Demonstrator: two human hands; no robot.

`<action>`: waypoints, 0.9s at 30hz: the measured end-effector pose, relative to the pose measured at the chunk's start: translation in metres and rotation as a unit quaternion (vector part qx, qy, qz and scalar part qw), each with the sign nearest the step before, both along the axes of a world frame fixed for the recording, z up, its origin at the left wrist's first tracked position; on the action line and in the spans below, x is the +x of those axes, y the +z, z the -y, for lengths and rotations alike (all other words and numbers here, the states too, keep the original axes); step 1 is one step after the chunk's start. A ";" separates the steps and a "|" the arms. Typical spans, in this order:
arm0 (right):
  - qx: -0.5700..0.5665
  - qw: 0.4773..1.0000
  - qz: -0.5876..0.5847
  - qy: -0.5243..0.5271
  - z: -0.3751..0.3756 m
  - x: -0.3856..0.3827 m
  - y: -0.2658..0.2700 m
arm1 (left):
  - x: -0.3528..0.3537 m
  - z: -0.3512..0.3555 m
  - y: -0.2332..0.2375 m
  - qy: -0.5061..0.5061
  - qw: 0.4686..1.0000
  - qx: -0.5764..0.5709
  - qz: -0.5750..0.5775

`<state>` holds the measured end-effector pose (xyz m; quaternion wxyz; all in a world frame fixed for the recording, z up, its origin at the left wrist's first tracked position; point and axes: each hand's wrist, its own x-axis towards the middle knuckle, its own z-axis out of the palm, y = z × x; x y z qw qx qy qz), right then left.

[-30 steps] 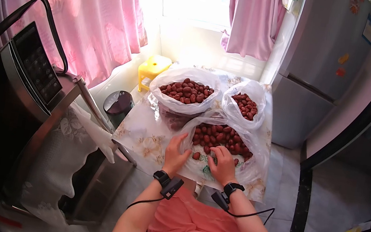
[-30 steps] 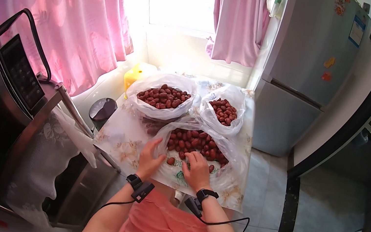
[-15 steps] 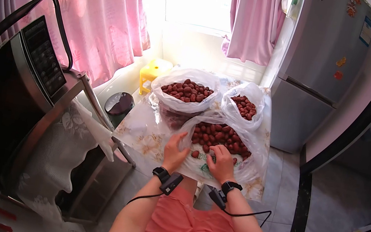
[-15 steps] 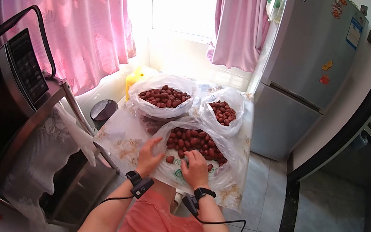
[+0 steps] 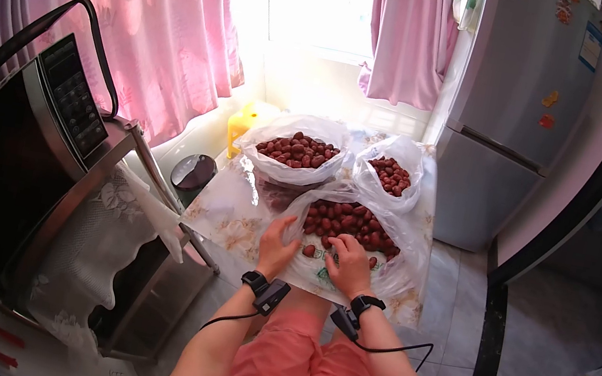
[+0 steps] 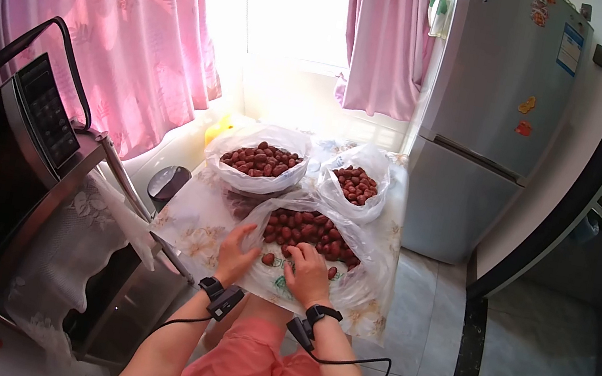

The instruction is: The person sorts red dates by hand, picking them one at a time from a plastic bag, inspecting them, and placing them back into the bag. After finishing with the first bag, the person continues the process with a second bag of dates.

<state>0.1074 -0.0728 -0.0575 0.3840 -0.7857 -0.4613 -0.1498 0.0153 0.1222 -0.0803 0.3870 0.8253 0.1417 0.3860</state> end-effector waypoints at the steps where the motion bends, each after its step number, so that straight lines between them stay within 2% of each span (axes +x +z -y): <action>1: -0.008 1.000 0.007 0.008 0.000 -0.001 0.003 | -0.001 0.000 0.001 0.001 1.000 -0.004 -0.001; 14: -0.068 0.997 -0.007 0.028 -0.003 -0.001 0.008 | -0.008 0.002 0.005 -0.025 0.995 -0.087 0.043; 16: -0.075 0.997 0.012 0.032 -0.003 0.000 0.008 | -0.007 -0.002 -0.001 -0.050 0.997 -0.045 0.024; 20: -0.073 0.997 0.021 0.030 -0.004 0.000 0.005 | -0.010 0.003 0.003 -0.068 0.993 -0.096 -0.010; 27: -0.053 0.998 0.006 0.021 -0.003 -0.002 0.007 | -0.014 0.012 0.020 -0.074 0.995 -0.007 -0.060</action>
